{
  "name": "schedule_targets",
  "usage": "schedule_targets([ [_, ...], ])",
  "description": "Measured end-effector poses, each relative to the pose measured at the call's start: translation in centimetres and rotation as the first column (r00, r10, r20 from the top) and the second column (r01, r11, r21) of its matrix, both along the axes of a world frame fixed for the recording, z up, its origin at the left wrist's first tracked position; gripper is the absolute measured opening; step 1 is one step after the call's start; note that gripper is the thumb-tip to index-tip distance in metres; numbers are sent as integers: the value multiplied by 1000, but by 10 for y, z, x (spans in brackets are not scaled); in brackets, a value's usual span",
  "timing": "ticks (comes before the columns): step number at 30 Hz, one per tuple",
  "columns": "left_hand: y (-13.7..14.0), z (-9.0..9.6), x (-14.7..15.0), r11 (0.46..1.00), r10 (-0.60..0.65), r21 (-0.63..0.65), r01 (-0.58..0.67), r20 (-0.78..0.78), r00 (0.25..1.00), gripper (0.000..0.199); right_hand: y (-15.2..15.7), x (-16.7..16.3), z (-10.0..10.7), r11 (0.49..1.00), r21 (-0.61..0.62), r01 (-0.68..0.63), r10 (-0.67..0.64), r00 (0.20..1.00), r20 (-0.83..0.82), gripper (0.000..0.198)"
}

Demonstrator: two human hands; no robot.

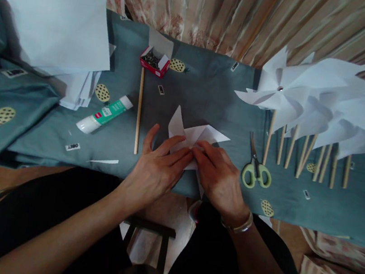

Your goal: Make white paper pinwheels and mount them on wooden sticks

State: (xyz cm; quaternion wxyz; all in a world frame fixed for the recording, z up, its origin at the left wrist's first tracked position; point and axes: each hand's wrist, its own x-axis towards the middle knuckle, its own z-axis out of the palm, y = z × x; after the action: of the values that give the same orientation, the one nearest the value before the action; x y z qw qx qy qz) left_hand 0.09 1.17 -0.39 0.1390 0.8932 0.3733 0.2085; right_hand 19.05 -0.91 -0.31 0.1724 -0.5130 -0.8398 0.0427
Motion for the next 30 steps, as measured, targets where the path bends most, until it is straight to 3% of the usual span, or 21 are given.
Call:
schedule_targets([
  [17, 0, -4, 0, 999, -9, 38, 10, -16, 1000, 28, 0, -1, -3, 999, 37, -6, 5, 1000, 16, 29],
  [30, 1, -3, 2, 995, 13, 96, -11, -26, 1000, 24, 1, -4, 0, 1000, -17, 2, -2, 1000, 29, 31],
])
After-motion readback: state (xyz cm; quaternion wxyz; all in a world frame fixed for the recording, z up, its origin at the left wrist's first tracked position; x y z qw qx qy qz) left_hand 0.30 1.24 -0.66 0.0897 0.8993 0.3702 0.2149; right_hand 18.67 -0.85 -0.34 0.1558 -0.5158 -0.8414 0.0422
